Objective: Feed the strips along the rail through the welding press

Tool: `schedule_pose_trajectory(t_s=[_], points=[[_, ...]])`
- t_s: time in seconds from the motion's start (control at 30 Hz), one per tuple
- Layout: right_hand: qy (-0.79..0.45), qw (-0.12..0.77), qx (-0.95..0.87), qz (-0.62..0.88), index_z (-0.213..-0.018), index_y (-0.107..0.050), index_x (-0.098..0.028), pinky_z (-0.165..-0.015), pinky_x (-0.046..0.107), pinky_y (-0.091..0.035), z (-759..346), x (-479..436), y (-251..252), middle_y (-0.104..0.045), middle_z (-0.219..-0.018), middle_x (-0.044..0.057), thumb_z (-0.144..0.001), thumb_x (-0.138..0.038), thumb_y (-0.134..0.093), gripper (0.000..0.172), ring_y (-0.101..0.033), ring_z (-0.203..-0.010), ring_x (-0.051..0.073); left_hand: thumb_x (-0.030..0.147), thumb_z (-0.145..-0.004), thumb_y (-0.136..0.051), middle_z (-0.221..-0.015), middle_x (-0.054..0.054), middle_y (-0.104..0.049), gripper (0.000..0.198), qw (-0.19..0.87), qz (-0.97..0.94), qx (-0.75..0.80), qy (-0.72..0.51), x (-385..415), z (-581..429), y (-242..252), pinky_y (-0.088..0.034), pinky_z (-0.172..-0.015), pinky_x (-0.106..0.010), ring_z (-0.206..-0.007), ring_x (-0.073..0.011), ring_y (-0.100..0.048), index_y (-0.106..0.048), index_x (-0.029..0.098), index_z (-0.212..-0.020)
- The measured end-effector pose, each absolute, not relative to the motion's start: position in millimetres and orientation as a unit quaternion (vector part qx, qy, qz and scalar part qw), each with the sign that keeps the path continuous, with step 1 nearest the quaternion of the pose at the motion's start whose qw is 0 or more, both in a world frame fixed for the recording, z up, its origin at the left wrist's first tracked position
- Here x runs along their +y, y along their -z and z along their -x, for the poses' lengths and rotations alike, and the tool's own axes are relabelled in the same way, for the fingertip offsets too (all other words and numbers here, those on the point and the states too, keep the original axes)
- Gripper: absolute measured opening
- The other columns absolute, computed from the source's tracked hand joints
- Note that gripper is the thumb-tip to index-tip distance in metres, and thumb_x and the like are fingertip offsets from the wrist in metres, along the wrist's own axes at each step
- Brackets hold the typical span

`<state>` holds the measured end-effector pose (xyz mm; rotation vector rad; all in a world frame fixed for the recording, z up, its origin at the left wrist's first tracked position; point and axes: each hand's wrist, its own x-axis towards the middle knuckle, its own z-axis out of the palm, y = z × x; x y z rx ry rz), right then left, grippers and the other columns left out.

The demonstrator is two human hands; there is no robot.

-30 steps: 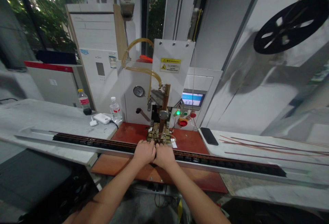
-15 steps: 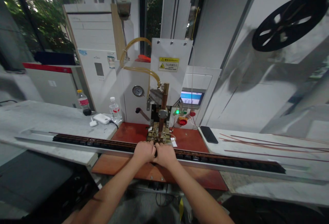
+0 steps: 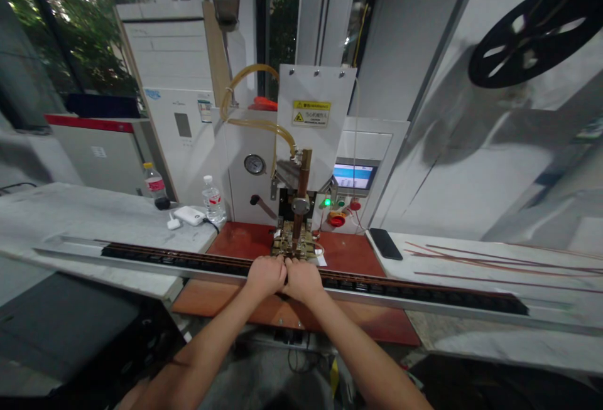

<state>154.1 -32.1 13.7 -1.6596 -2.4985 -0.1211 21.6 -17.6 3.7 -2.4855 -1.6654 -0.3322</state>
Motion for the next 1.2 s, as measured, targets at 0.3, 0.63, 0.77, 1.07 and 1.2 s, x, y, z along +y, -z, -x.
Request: schedule_pose_trajectory(t_s=[0.3, 0.63, 0.77, 1.07, 1.2], points=[[0.051, 0.088, -0.834, 0.543, -0.099, -0.051, -0.018, -0.072, 0.034, -0.042, -156, -31, -12, -0.062, -0.093, 0.011, -0.074, -0.062, -0.05, 0.051, -0.059, -0.085, 0.025, 0.029, -0.087, -0.029, -0.079, -0.012, -0.066, 0.034, 0.062, 0.828, -0.548, 0.102, -18, -20, -9, -0.046, -0.07, -0.035, -0.073, -0.0223, -0.063, -0.059, 0.014, -0.087], [0.054, 0.072, -0.834, 0.545, -0.099, -0.051, -0.018, -0.075, 0.035, -0.042, -167, -34, -8, -0.062, -0.094, 0.012, -0.07, -0.079, -0.041, 0.069, -0.06, -0.088, 0.026, 0.029, -0.087, -0.03, -0.079, -0.013, -0.067, 0.033, 0.066, 0.818, -0.562, 0.103, -17, -8, -6, -0.045, -0.071, -0.034, -0.074, -0.0223, -0.064, -0.059, 0.014, -0.087], [0.049, 0.074, -0.834, 0.544, -0.1, -0.051, -0.018, -0.075, 0.035, -0.041, -165, -33, -9, -0.062, -0.094, 0.012, -0.07, -0.078, -0.044, 0.068, -0.06, -0.088, 0.026, 0.03, -0.088, -0.029, -0.078, -0.012, -0.066, 0.035, 0.081, 0.814, -0.566, 0.103, -17, -9, -6, -0.045, -0.07, -0.033, -0.073, -0.0219, -0.064, -0.059, 0.014, -0.086], [0.065, 0.105, -0.817, 0.563, -0.097, -0.052, -0.018, -0.077, 0.037, -0.041, -159, -35, -4, -0.061, -0.094, 0.011, -0.07, -0.075, -0.046, 0.063, -0.057, -0.09, 0.026, 0.031, -0.089, -0.028, -0.075, -0.011, -0.066, 0.035, 0.088, 0.814, -0.563, 0.114, -17, -7, -4, -0.045, -0.068, -0.034, -0.071, -0.0224, -0.063, -0.059, 0.015, -0.084], [0.051, 0.099, -0.828, 0.549, -0.101, -0.052, -0.018, -0.079, 0.038, -0.04, -161, -32, -5, -0.06, -0.098, 0.012, -0.068, -0.075, -0.049, 0.066, -0.056, -0.094, 0.027, 0.031, -0.088, -0.028, -0.077, -0.012, -0.066, 0.037, 0.075, 0.807, -0.576, 0.11, -17, -8, -6, -0.045, -0.069, -0.034, -0.072, -0.0229, -0.064, -0.061, 0.014, -0.087]])
